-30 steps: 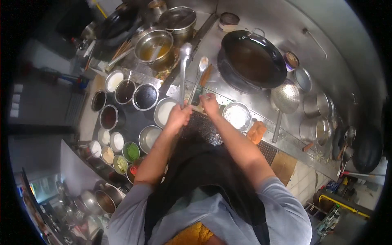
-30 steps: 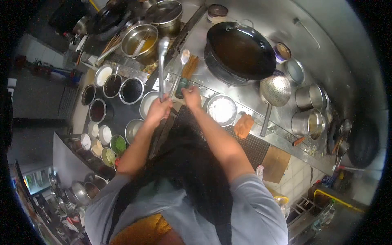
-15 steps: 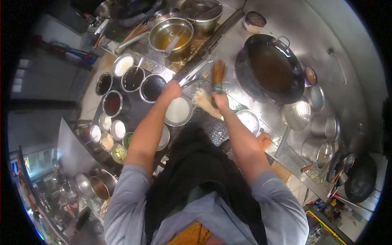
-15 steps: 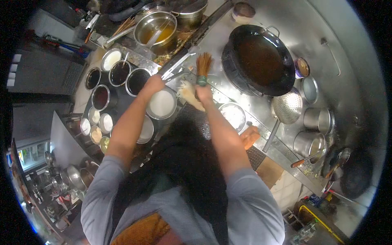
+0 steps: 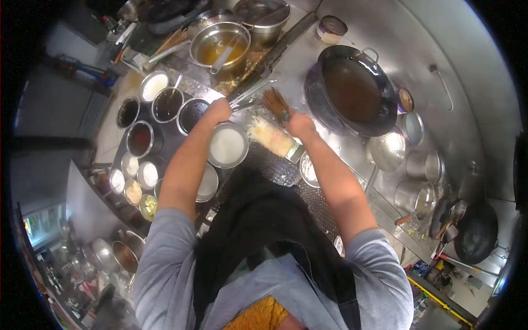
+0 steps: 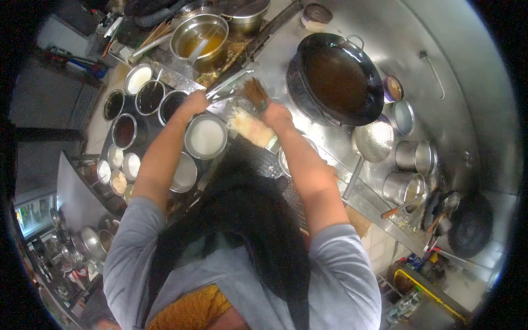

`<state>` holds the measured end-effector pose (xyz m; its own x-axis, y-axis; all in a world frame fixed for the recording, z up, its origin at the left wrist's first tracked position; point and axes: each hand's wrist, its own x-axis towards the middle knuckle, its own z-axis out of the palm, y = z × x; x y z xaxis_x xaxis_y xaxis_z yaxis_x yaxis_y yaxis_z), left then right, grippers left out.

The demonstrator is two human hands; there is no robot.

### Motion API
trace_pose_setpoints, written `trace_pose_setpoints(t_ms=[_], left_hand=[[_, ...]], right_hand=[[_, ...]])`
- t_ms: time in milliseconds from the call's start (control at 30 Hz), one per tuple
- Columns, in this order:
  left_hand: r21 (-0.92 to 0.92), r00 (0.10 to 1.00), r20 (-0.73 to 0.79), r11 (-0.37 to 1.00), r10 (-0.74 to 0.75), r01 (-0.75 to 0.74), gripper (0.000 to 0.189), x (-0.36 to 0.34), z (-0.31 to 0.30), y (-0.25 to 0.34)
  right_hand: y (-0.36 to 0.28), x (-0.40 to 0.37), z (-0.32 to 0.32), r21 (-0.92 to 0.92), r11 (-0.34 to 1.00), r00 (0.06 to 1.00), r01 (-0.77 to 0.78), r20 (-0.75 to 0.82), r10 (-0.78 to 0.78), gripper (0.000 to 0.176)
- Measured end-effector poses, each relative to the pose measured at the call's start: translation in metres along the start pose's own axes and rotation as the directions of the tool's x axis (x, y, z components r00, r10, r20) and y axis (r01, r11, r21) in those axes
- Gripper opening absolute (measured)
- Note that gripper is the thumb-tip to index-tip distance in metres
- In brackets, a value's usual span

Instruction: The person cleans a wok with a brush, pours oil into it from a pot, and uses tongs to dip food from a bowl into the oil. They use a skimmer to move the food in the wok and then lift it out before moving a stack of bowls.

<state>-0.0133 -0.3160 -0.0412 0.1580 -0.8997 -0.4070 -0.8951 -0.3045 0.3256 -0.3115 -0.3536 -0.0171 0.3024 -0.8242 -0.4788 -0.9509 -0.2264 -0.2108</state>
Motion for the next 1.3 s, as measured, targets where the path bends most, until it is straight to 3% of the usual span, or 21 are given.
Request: trace_pose_setpoints(t_ms=[200, 333, 400, 433, 533, 600, 633, 667, 800, 867, 967, 1033, 1067, 1133, 1300], left_hand=[[-0.008, 0.999, 0.046, 1.0, -0.018, 0.019, 0.031, -0.007, -0.01, -0.004], [-0.001, 0.999, 0.03, 1.0, 0.03, -0.03, 0.03, -0.018, -0.02, -0.008], [0.018, 0.998, 0.058, 1.0, 0.013, -0.014, 0.029, -0.015, -0.022, -0.008], [0.015, 0.998, 0.053, 1.0, 0.016, -0.016, 0.029, -0.014, -0.022, -0.007], [0.046, 0.997, 0.048, 0.997, 0.062, -0.064, 0.027, -0.016, -0.016, -0.01], [0.015, 0.993, 0.108, 0.998, 0.056, -0.058, 0.034, -0.019, -0.025, -0.008], [0.017, 0.993, 0.107, 0.998, 0.055, -0.057, 0.034, -0.023, -0.027, -0.01], [-0.033, 0.996, 0.071, 0.998, 0.05, -0.047, 0.046, -0.041, -0.041, -0.001], [-0.24, 1.0, -0.019, 0.971, -0.012, 0.007, 0.081, -0.048, -0.032, 0.001], [-0.186, 0.999, -0.013, 0.982, 0.035, -0.037, 0.086, -0.048, -0.023, -0.004], [-0.125, 0.994, -0.094, 0.99, 0.048, -0.06, 0.076, -0.051, -0.01, -0.003], [-0.022, 0.976, -0.21, 0.998, 0.057, -0.063, 0.051, -0.063, -0.016, 0.009], [-0.022, 0.977, -0.206, 0.998, 0.06, -0.066, 0.051, -0.059, -0.01, 0.009], [0.039, 0.956, -0.293, 0.999, 0.029, -0.019, 0.029, -0.045, 0.004, 0.005], [0.082, 0.968, -0.23, 0.993, 0.099, -0.083, 0.024, -0.037, 0.007, 0.007]], right_hand=[[-0.02, -0.017, -0.012, 0.009, 0.997, 0.996, 0.078, -0.039, -0.077, 0.066], [-0.009, -0.003, -0.018, -0.059, 0.998, 1.0, -0.014, 0.026, 0.015, 0.066], [-0.005, -0.001, -0.011, -0.115, 0.993, 0.99, 0.042, -0.132, -0.057, 0.07], [-0.004, -0.001, -0.007, -0.118, 0.992, 0.989, 0.041, -0.136, -0.057, 0.07], [-0.01, -0.016, -0.001, -0.075, 0.992, 0.994, 0.098, -0.041, -0.102, 0.07], [-0.004, -0.012, -0.008, 0.019, 0.999, 0.995, -0.051, -0.089, 0.052, 0.067], [0.006, -0.012, -0.014, 0.06, 0.998, 0.998, -0.035, -0.056, 0.039, 0.067], [0.01, -0.019, -0.018, 0.061, 0.997, 0.998, -0.038, -0.055, 0.041, 0.067], [0.027, -0.046, -0.015, 0.177, 0.983, 0.975, -0.047, -0.205, 0.084, 0.067], [0.04, -0.05, 0.0, 0.463, 0.886, 0.956, 0.02, -0.267, 0.118, 0.066], [0.044, -0.064, 0.02, 0.564, 0.826, 0.937, -0.003, -0.287, 0.199, 0.067], [0.034, -0.082, 0.01, 0.527, 0.849, 0.94, -0.033, -0.271, 0.205, 0.067], [0.031, -0.089, 0.006, 0.488, 0.87, 0.945, -0.063, -0.252, 0.209, 0.066], [0.035, -0.088, 0.01, 0.468, 0.882, 0.946, -0.053, -0.26, 0.194, 0.066], [0.026, -0.071, 0.002, 0.283, 0.958, 0.979, -0.054, -0.175, 0.106, 0.066]])
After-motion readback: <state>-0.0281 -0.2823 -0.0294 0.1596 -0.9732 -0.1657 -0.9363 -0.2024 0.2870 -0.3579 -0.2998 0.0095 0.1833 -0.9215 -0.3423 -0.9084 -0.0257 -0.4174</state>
